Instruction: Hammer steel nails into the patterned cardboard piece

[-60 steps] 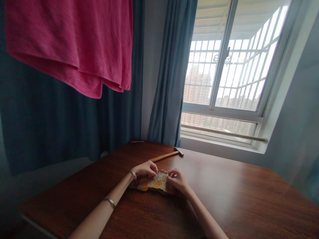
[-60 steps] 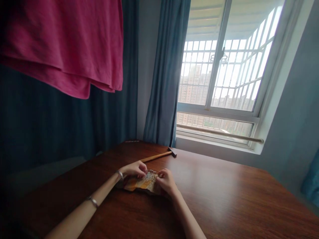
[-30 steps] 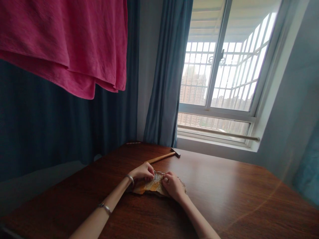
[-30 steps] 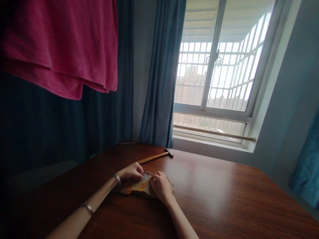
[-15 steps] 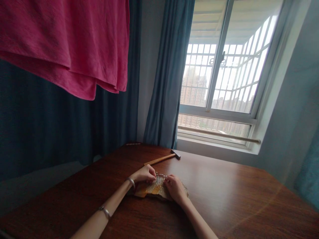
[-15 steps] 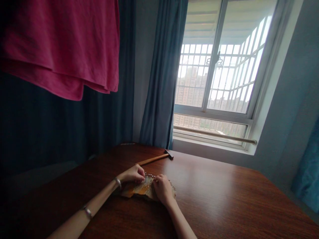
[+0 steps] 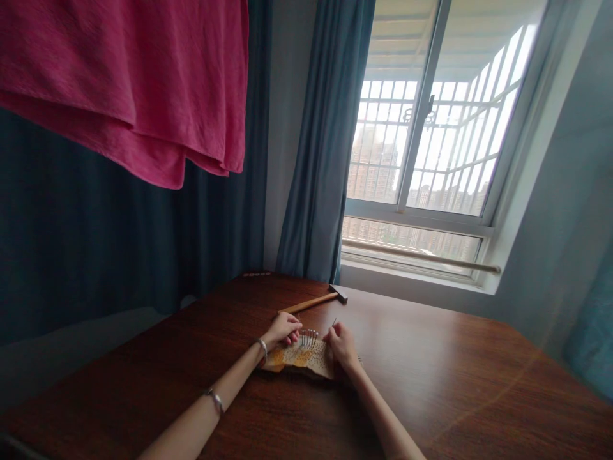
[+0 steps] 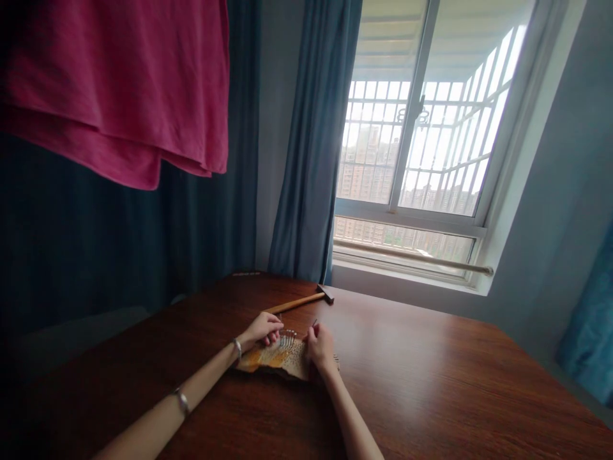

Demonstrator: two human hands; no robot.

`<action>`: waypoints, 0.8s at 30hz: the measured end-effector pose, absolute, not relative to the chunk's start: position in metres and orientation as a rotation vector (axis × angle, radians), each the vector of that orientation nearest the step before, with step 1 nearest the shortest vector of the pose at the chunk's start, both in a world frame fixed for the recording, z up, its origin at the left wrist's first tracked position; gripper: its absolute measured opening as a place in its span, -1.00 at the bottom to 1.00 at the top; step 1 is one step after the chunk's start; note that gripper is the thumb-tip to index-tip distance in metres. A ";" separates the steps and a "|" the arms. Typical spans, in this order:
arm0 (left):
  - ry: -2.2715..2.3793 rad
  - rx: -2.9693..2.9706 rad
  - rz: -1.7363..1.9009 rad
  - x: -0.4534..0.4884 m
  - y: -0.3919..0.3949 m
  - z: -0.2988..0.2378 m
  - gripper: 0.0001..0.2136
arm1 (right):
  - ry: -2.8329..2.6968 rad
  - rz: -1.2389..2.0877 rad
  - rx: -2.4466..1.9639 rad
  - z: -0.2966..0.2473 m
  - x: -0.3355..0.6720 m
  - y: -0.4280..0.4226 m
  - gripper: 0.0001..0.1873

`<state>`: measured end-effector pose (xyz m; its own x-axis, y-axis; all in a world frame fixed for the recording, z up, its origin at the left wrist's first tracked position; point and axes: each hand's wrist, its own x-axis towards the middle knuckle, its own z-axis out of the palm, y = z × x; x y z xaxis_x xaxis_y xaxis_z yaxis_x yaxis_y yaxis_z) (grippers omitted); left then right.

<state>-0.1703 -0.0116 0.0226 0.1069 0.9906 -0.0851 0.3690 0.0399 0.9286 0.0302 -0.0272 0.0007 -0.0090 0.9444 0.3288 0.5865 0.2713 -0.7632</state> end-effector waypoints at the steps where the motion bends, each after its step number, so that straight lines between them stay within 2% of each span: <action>1: 1.447 1.462 0.875 -0.169 -0.011 0.023 -0.71 | -1.678 0.530 -1.455 0.002 0.030 -0.024 -0.75; 5: 1.534 1.435 0.846 -0.166 -0.006 0.023 -0.71 | -1.654 0.458 -1.552 0.003 0.026 -0.018 -0.72; 10: 1.582 1.433 0.805 -0.167 0.001 0.019 -0.73 | -1.660 0.330 -1.640 0.000 0.022 -0.020 -0.81; 24: 1.566 1.546 0.840 -0.165 -0.002 0.015 -0.76 | -1.738 0.228 -1.603 -0.005 0.023 -0.022 -0.88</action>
<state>-0.1648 -0.0024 0.0148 0.0281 0.9971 -0.0708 0.4924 0.0478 0.8691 0.0233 -0.0216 -0.0051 0.0627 0.9162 0.3958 0.7830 0.2007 -0.5887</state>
